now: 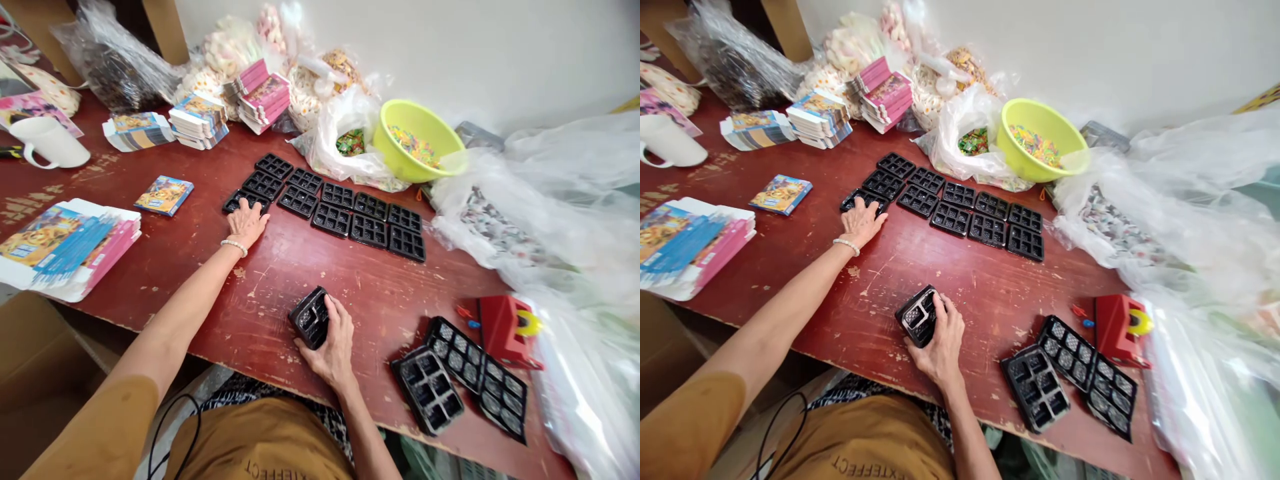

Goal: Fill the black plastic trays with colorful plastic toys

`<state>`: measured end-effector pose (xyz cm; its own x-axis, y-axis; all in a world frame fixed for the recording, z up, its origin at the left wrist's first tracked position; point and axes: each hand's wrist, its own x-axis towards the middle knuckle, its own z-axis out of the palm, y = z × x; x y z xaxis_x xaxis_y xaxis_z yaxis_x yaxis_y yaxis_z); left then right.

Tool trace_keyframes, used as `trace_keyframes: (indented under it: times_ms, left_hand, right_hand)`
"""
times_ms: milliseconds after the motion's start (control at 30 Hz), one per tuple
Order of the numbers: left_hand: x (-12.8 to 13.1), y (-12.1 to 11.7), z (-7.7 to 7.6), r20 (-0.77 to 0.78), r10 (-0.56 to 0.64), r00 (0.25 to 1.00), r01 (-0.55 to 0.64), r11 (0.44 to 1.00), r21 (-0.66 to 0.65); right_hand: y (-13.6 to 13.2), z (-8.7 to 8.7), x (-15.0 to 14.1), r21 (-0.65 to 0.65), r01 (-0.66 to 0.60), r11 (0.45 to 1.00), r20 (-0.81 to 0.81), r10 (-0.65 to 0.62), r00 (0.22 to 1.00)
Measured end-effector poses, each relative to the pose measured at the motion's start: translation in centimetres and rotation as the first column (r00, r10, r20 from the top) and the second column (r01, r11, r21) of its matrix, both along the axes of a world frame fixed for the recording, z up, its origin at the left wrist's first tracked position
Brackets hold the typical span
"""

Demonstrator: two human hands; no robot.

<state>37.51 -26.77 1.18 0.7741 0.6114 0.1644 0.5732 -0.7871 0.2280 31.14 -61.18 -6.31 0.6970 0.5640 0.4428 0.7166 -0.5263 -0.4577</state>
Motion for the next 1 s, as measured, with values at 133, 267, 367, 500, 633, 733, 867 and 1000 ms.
trace_keyframes:
  times_ms: [133,267,367,500,633,733,867,1000]
  left_hand:
    - [-0.4,-0.8,0.2,0.013,-0.017,1.0,0.017,1.0,0.006]
    - [-0.9,-2.3,-0.6,0.034,-0.198,0.98,0.191,0.972,0.136]
    - [0.1,-3.3,-2.0,0.033,-0.447,0.894,0.424,0.866,0.265]
    - [3.5,-4.8,-3.3,0.045,-0.635,0.771,0.61,0.757,0.233]
    - [7.3,-6.3,-3.3,0.043,-0.643,0.765,0.63,0.76,0.158]
    - [9.3,-6.9,-3.3,0.027,-0.644,0.764,0.634,0.758,0.154]
    - [11.0,-7.3,-3.5,0.033,-0.627,0.778,0.615,0.772,0.162]
    - [11.9,-7.3,-3.7,0.034,-0.608,0.793,0.596,0.786,0.164]
  right_hand:
    - [-0.2,0.0,-0.6,-0.004,0.001,1.0,-0.012,-0.001,1.0]
    - [-0.2,0.2,0.7,0.0,0.083,0.997,-0.039,-0.082,0.996]
    - [0.1,0.9,5.5,0.083,0.421,0.903,-0.107,-0.412,0.905]
    - [0.2,1.9,15.0,0.156,0.774,0.614,-0.176,-0.754,0.633]
    - [-0.5,2.3,21.8,0.14,0.872,0.469,-0.169,-0.856,0.488]
    - [-1.1,2.1,24.2,0.117,0.869,0.481,-0.138,-0.858,0.494]
    - [-1.5,2.2,25.6,0.052,0.827,0.56,-0.12,-0.818,0.562]
    - [-1.5,2.7,26.7,0.003,0.812,0.584,-0.132,-0.804,0.58]
